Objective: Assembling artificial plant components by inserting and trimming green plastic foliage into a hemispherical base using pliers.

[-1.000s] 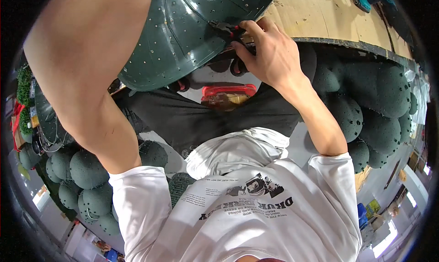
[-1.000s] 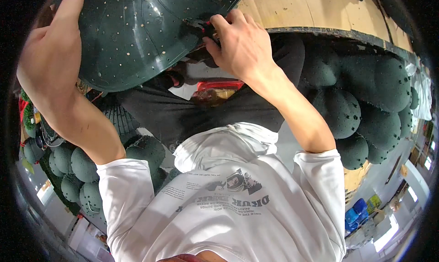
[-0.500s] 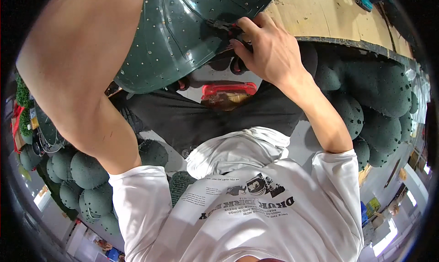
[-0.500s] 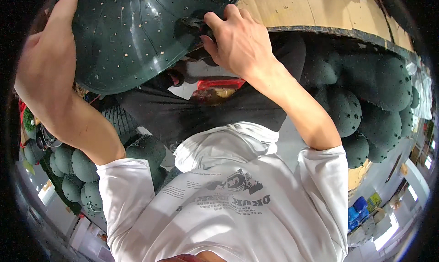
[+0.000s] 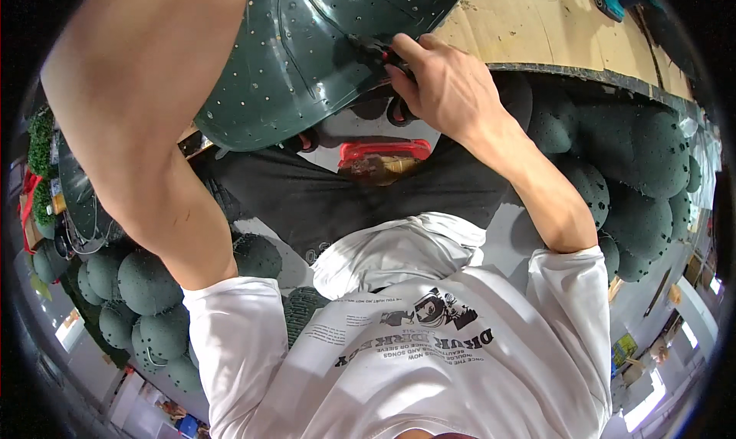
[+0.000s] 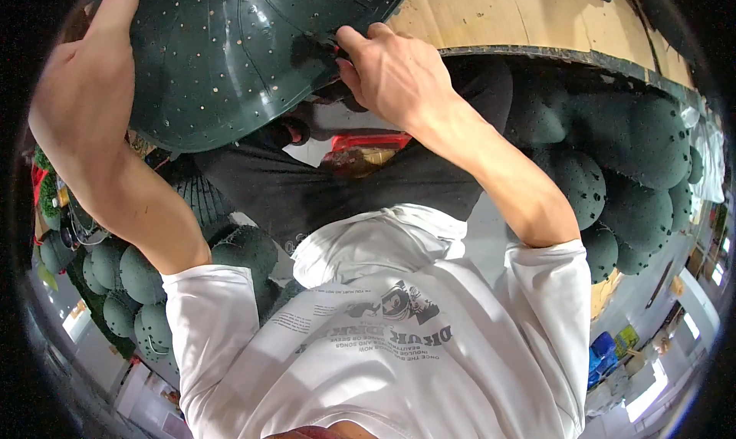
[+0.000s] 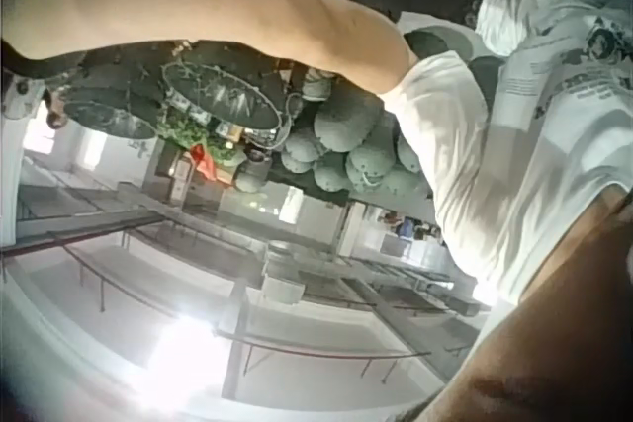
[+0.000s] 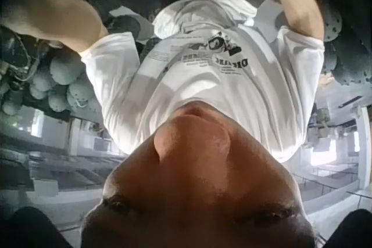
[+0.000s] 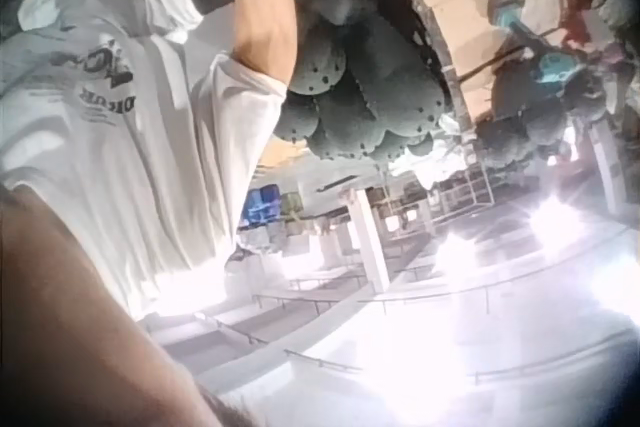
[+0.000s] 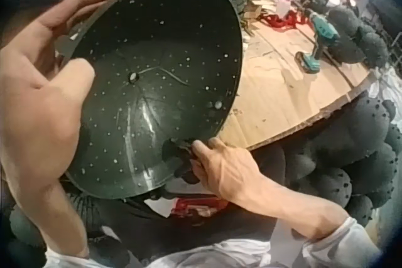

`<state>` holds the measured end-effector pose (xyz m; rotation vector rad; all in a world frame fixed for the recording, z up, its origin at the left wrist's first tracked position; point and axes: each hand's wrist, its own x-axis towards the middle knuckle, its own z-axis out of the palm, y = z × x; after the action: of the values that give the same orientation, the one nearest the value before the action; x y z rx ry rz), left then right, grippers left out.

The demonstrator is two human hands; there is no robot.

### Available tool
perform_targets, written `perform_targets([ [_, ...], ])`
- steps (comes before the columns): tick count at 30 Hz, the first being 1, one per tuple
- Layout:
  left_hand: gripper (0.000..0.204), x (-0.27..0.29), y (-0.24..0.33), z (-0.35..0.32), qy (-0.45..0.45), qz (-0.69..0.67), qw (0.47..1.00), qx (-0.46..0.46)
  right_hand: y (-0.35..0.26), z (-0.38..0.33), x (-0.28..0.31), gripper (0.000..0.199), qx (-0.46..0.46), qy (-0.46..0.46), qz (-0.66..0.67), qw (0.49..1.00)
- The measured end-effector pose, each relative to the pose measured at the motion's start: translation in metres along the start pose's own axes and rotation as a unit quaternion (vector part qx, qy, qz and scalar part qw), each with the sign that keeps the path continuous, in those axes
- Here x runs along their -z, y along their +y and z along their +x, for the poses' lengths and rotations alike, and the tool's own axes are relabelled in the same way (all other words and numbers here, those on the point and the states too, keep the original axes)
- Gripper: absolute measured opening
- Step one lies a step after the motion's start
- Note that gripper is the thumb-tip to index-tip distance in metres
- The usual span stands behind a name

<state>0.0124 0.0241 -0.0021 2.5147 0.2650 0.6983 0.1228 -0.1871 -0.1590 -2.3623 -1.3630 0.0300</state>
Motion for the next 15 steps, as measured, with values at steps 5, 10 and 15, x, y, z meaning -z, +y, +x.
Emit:
perform_targets([
  [5,0.047,-0.002,0.003,0.003,0.001,0.010,1.000,-0.006,0.000,-0.005,0.007,0.023,-0.085,-0.112,0.319,0.937],
  [10,0.047,0.002,0.005,0.002,0.003,0.027,1.000,-0.002,-0.004,-0.021,0.017,0.030,-0.081,-0.048,0.197,0.976],
  [15,0.047,0.000,0.013,0.003,0.005,0.037,0.999,0.001,0.008,-0.014,0.010,0.033,-0.034,0.090,0.037,0.995],
])
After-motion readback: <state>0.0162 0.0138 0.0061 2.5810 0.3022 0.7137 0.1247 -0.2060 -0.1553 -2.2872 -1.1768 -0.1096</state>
